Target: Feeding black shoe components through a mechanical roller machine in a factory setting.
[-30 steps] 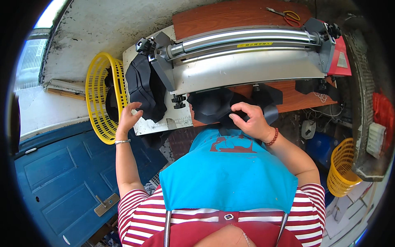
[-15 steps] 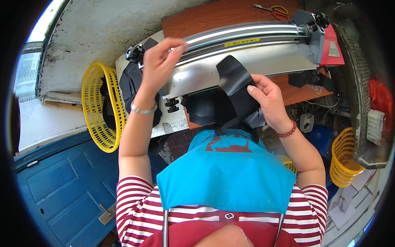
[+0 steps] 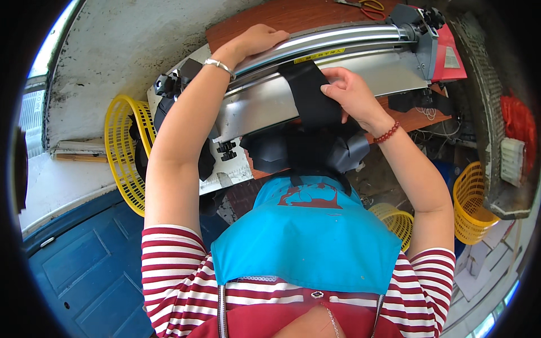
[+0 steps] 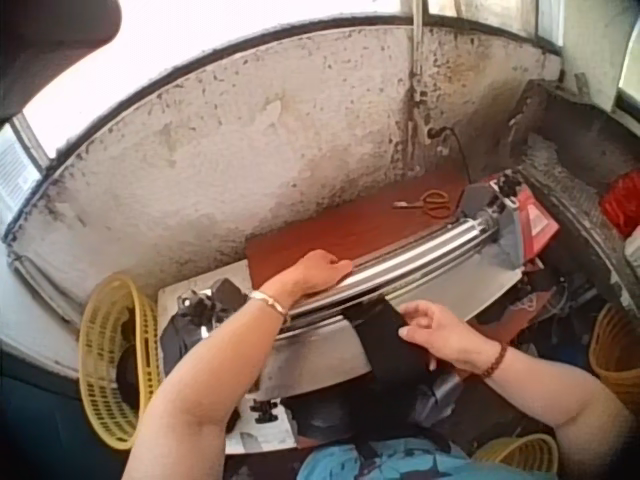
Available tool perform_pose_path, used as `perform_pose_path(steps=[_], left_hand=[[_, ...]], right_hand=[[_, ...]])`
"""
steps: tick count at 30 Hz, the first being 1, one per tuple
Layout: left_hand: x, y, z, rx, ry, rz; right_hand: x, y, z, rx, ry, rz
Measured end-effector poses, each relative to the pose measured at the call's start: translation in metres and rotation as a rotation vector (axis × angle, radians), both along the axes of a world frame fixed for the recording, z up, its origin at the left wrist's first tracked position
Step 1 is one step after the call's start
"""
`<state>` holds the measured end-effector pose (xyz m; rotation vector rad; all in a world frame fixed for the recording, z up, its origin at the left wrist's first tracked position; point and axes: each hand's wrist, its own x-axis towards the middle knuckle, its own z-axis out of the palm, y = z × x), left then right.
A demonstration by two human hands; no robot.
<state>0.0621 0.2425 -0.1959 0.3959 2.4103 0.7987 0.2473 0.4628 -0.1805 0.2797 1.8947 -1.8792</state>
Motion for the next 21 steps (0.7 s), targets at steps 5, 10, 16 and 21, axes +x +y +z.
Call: perform_pose_path(steps=[5,10,16,21], left_hand=[[-0.053,-0.035,-0.058,0.157,0.149,0.222],[-0.059,-0.022,0.049,0.251,0.232,0.305],[-0.035,-0.032,0.145,0.188,0.308,0.309],[-0.015,-0.065,0.189,0.317,0.422,0.353]], right_hand=[[0.015,0.004,0.004,0.256,0.061,0.090],[0.068,-0.033,-0.032,0.395,0.605,0.162],[0.083,-0.094,-0.144,0.824,0.716,0.491],[0.077,-0.109,-0.172,0.930,0.745,0.649]])
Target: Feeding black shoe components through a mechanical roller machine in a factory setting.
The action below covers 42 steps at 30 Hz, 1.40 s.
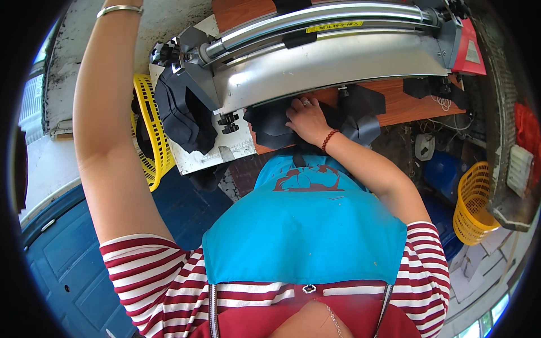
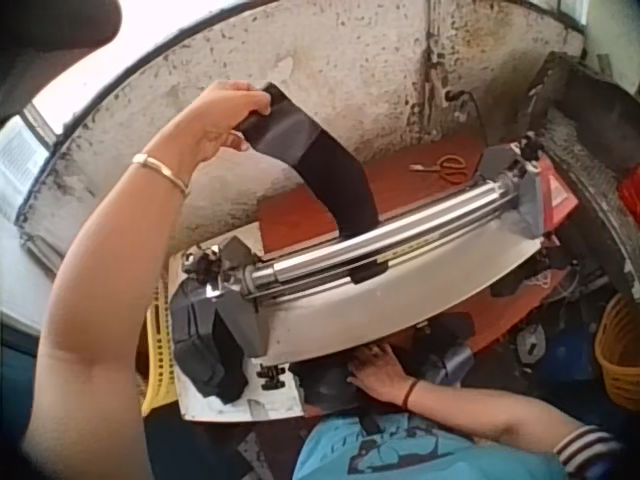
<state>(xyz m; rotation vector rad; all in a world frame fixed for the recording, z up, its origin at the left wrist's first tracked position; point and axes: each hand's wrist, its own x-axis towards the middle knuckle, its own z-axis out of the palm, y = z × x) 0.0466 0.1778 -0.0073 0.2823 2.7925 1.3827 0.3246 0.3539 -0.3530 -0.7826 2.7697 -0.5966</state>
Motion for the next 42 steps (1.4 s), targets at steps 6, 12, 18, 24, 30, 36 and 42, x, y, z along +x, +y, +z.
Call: perform_pose_path(steps=[6,12,18,24,30,36,42], left_hand=[[-0.006,-0.018,0.027,-0.114,0.204,0.133],[-0.006,-0.006,-0.011,-0.319,0.908,-0.011],[0.008,0.018,-0.117,-0.506,0.616,-0.307],[0.042,0.036,-0.161,-0.656,0.308,-0.487],[0.042,0.035,-0.166,-0.436,0.243,-0.351],[0.043,0.027,-0.171,-0.375,0.236,-0.347],[0.046,0.028,-0.172,-0.341,0.146,-0.332]], right_hand=[[0.001,-0.009,-0.009,-0.145,0.179,-0.115],[-0.012,-0.005,-0.004,-0.134,0.218,0.032],[-0.003,0.008,-0.013,-0.199,0.280,0.077],[0.009,0.002,-0.009,-0.141,0.244,0.026],[0.008,-0.004,-0.003,-0.033,0.125,0.002],[0.008,-0.002,-0.009,-0.202,0.233,0.033],[0.008,0.012,0.030,-0.525,0.051,0.023]])
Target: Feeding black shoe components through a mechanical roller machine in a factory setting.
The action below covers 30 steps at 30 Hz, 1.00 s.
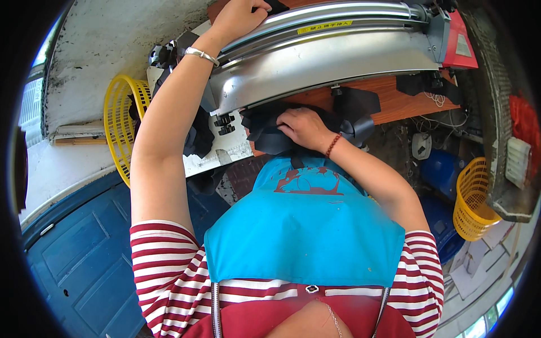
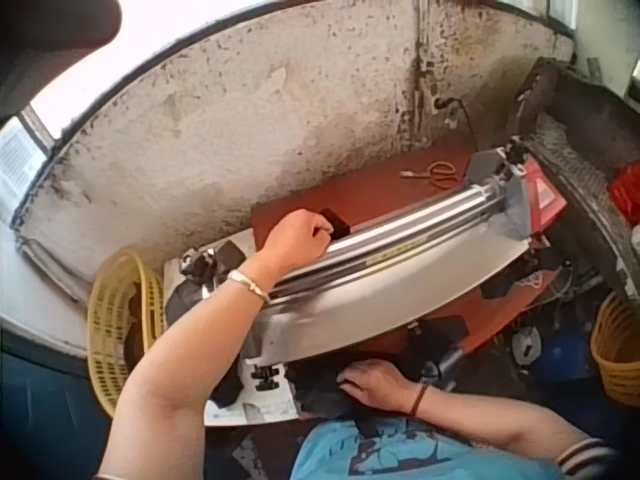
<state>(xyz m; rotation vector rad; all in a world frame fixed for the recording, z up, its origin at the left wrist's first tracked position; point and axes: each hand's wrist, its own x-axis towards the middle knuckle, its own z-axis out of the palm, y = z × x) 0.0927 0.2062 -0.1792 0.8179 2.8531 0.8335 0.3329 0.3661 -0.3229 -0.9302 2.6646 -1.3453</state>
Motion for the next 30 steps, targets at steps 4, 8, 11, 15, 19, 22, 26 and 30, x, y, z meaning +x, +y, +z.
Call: perform_pose_path(steps=[4,8,11,15,19,22,26,30], left_hand=[[-0.007,-0.020,-0.014,-0.120,-0.020,-0.017],[0.007,0.002,0.004,-0.235,-0.181,0.031],[0.007,0.001,0.003,-0.263,-0.233,0.037],[0.001,0.011,0.000,-0.286,-0.319,0.047],[-0.014,0.016,-0.002,-0.217,-0.404,0.054],[-0.029,0.011,-0.015,-0.053,-0.516,0.067],[-0.067,-0.003,-0.028,0.090,-0.337,0.283],[-0.072,0.002,0.028,0.200,-0.296,0.429]], right_hand=[[-0.001,0.022,0.077,-0.507,-0.598,-0.190],[-0.025,0.067,0.098,-0.640,-0.735,-0.398],[-0.050,0.068,0.112,-0.617,-0.698,-0.414],[-0.089,0.051,0.114,-0.540,-0.568,-0.428],[-0.107,0.057,0.102,-0.405,-0.450,-0.438],[-0.097,0.065,0.101,-0.289,-0.304,-0.423],[-0.057,0.056,0.131,0.090,0.200,-0.505],[-0.014,0.044,0.082,0.039,0.327,-0.129]])
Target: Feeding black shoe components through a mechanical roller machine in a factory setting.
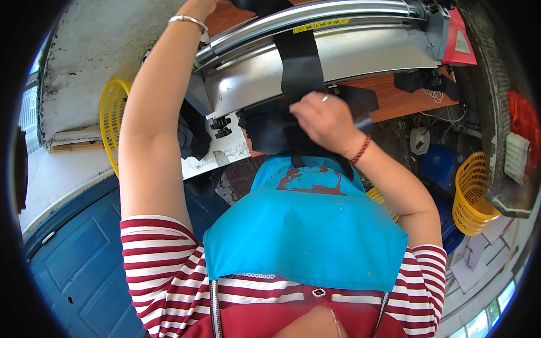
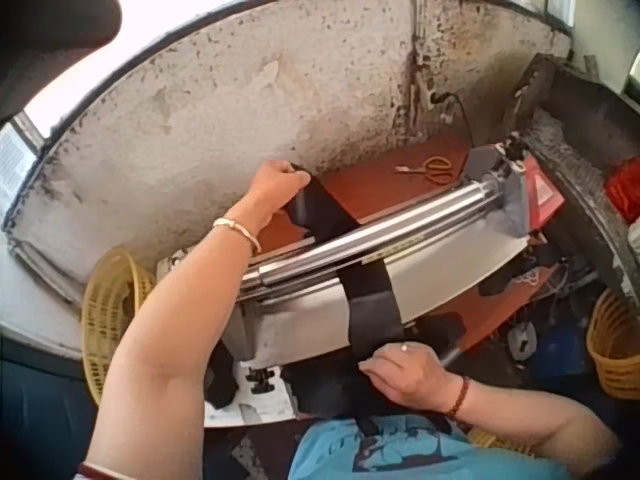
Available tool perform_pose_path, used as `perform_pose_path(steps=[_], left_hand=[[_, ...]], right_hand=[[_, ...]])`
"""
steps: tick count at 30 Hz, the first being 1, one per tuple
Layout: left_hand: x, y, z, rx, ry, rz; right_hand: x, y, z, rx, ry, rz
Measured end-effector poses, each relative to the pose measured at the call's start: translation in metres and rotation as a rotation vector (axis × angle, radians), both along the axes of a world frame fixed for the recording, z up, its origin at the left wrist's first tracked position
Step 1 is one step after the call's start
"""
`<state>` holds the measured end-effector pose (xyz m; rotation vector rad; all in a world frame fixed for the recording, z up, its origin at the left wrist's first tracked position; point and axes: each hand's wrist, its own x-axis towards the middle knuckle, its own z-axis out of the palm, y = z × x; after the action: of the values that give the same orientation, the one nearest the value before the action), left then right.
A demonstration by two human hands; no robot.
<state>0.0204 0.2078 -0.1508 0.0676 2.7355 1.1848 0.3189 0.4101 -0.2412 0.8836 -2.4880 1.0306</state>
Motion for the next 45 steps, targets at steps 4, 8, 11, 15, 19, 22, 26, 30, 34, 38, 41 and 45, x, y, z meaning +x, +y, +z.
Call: perform_pose_path(steps=[4,8,11,15,19,22,26,30,34,38,41,45], left_hand=[[-0.012,-0.008,0.039,0.238,0.140,0.052],[-0.018,-0.036,0.073,0.122,0.274,0.038],[0.012,-0.027,0.081,0.228,0.462,0.091],[0.022,-0.038,0.097,0.038,0.507,0.046],[0.026,-0.046,0.052,-0.184,0.979,-0.295],[0.051,-0.035,0.016,-0.389,0.845,-0.462],[0.057,-0.014,-0.027,-0.315,0.161,-0.583],[0.057,-0.004,-0.035,-0.394,-0.062,-0.422],[0.051,-0.006,-0.045,-0.255,-0.113,-0.439],[0.036,-0.011,-0.047,-0.228,-0.135,-0.386],[0.025,-0.007,-0.036,-0.131,-0.178,-0.233],[0.015,-0.008,-0.008,0.053,-0.012,-0.007]], right_hand=[[0.031,-0.037,-0.079,0.168,-0.325,0.050],[0.030,-0.050,-0.110,0.394,-0.248,0.148],[0.027,-0.047,-0.113,0.450,-0.249,0.224],[0.021,-0.037,-0.081,0.083,-0.412,0.200],[0.007,-0.012,-0.006,-0.510,-0.862,0.064],[-0.007,0.010,0.037,-0.910,-1.234,-0.065],[-0.024,0.029,0.043,-0.881,-1.343,-0.148],[-0.049,0.016,0.044,-0.899,-1.289,-0.147],[-0.077,0.016,0.041,-0.825,-1.185,-0.151],[-0.071,0.040,0.051,-0.407,-1.188,-0.296],[-0.038,0.048,0.021,-0.374,-0.393,-0.332],[0.011,0.012,-0.011,-0.096,-0.295,0.001]])
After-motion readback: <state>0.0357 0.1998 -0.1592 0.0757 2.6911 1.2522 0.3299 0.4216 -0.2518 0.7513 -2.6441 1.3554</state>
